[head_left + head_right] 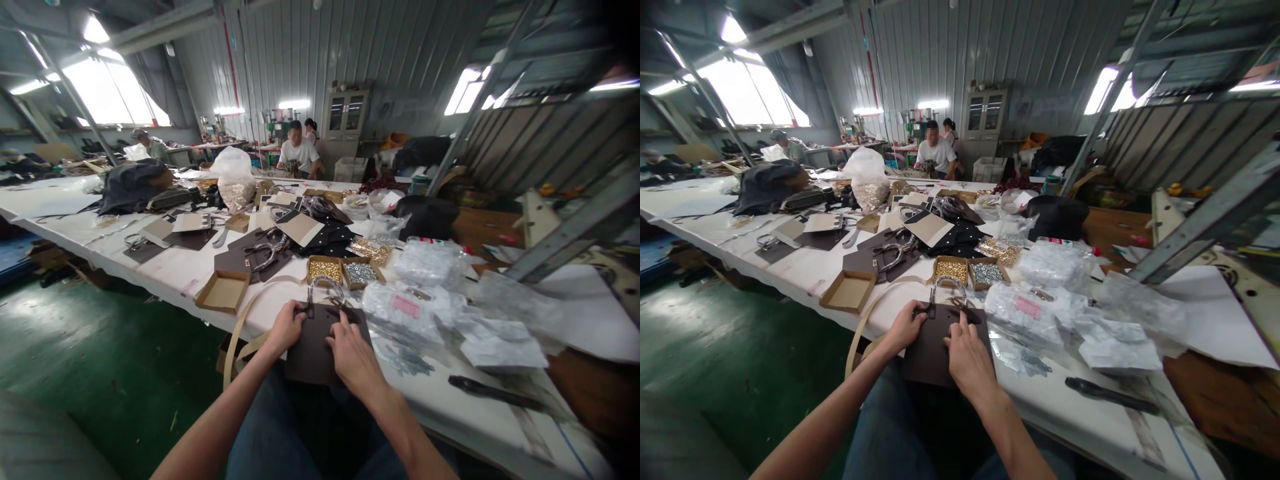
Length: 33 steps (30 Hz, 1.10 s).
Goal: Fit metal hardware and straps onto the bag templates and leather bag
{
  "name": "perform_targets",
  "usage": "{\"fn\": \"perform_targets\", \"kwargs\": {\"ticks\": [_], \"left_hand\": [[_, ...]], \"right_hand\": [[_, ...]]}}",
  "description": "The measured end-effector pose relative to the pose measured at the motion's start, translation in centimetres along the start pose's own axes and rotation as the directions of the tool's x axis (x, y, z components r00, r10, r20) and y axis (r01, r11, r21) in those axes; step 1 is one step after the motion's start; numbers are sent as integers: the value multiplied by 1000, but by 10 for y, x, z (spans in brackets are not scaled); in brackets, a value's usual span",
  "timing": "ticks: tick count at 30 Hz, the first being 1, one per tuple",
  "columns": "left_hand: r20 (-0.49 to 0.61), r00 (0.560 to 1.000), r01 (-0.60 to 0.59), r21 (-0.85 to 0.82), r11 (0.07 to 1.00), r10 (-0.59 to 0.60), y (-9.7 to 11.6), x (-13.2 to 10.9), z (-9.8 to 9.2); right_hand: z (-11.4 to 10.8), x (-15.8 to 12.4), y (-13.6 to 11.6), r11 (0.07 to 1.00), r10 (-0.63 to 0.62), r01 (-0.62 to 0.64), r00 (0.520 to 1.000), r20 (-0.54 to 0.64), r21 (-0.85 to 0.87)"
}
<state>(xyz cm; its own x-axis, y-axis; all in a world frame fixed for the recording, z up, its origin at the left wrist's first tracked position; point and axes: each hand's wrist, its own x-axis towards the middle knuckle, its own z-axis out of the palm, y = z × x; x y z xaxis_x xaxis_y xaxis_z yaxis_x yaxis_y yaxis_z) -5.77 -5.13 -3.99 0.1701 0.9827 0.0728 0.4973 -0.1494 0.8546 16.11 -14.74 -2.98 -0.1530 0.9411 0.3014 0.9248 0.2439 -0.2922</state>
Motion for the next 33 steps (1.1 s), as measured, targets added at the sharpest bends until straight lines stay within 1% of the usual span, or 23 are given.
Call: {"fn": "perform_targets", "kwargs": {"ticks": [3,5,7,9,10,12,13,14,18,20,22,24,26,29,31,33], "left_hand": [[34,997,70,11,997,-71,-1,-5,-3],[64,989,129,19,991,-130,1,-9,-3],[86,984,154,28,988,-156,5,-12,-1],[102,986,130,42,991,-134,9,-13,2],[105,988,105,48,993,-109,11,-13,2],[98,994,35,47,998,-39,12,-13,1],[91,996,3,39,999,-7,12,-13,0],[86,996,-22,28,999,19,12,-14,-1],[77,995,-64,-27,998,65,10,-21,-5],[58,995,-75,-59,995,78,11,-25,-3],[18,997,-75,-87,993,77,12,-28,-1],[-17,999,-53,-110,993,52,12,-29,1],[-31,999,-23,-132,991,19,10,-28,2],[-23,1000,-1,-166,986,-3,6,-26,3],[-14,1000,0,-192,981,-2,5,-26,4],[-9,1000,-5,-222,975,3,7,-28,4]], "right_hand": [[6,1,5,974,87,-58,988,-127,217],[8,6,7,921,197,-112,960,-200,372],[8,15,9,850,315,-168,921,-228,499],[6,27,13,747,405,-199,893,-197,635],[6,33,16,683,429,-200,888,-164,702],[4,42,24,574,431,-193,898,-93,796],[4,46,29,546,419,-193,906,-66,816],[3,49,35,537,405,-197,913,-47,820],[0,57,51,533,365,-218,931,11,818],[-4,60,54,556,325,-217,945,31,802],[-10,62,57,629,255,-199,966,43,752],[-16,62,59,712,174,-163,983,53,683],[-22,60,62,764,93,-119,993,73,634],[-26,57,67,770,6,-73,994,108,633],[-26,55,69,765,-9,-76,992,129,640],[-25,54,69,766,2,-90,991,137,636]]}}
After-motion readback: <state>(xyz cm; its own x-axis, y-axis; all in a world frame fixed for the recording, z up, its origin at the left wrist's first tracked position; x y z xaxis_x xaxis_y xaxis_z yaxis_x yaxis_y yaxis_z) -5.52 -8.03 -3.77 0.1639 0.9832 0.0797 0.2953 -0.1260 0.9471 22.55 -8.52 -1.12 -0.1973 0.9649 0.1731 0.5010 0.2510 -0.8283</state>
